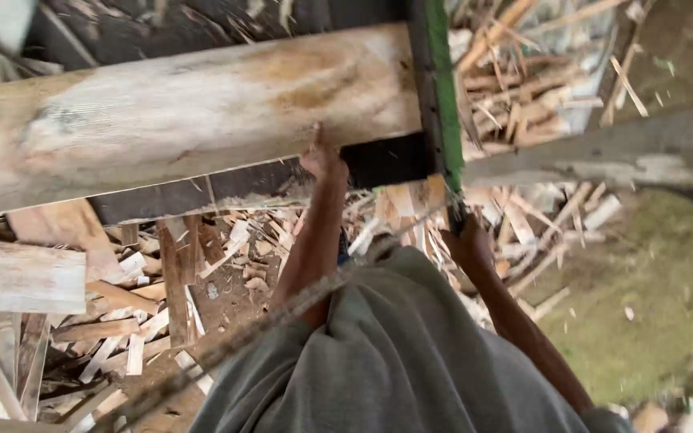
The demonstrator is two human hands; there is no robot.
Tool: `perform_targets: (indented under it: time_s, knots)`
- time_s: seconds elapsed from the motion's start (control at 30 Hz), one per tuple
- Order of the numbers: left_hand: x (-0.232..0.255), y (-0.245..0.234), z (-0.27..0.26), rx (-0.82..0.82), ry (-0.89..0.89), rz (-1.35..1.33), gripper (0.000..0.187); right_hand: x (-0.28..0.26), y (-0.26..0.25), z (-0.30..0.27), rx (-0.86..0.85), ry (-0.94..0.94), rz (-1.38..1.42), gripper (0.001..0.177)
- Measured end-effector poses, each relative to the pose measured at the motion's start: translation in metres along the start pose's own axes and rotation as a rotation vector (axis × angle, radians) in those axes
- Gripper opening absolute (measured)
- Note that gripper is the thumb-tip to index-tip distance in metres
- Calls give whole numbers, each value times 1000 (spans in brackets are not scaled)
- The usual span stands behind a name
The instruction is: Manually sawing or shaving thin layers off large wooden planks using a lever-operated saw.
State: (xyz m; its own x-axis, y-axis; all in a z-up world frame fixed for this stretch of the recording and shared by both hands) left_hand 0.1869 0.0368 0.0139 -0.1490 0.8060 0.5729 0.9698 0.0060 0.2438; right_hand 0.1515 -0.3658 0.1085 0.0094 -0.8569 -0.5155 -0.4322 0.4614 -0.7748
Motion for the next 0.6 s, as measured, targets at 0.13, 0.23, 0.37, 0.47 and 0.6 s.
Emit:
perform_targets:
  time_s: [0.13, 0.23, 0.37, 0.47, 0.6]
  knots:
    - [24, 1, -33, -116, -93, -10, 49, -13, -27, -15, 23, -41, 126, 55]
    - [73, -6, -74, -156, 45, 213, 22, -34, -63, -26, 17, -34, 108, 48]
    - [91, -43, -35, -608, 278, 388, 33, -60, -91, -36, 18, -10, 60, 50]
    - [134, -48, -50, -1233, 17, 254, 13, -69, -102, -38, 80, -65, 52, 47]
    - [167, -84, -38, -660, -130, 396, 20, -73, -102, -37, 14, 34, 73, 46]
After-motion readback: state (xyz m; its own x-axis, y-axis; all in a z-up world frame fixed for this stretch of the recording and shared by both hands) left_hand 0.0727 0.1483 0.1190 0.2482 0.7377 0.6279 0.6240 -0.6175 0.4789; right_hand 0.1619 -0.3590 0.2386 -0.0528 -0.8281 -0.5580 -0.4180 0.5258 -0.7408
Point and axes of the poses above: each hand's wrist, its own z-axis towards the middle knuckle, its own y-axis out of the palm, x = y × z, the point moved 7 cm from there along z, towards the middle knuckle, and after that the axes turned 12 degrees about -y, right-handed, at the moved point
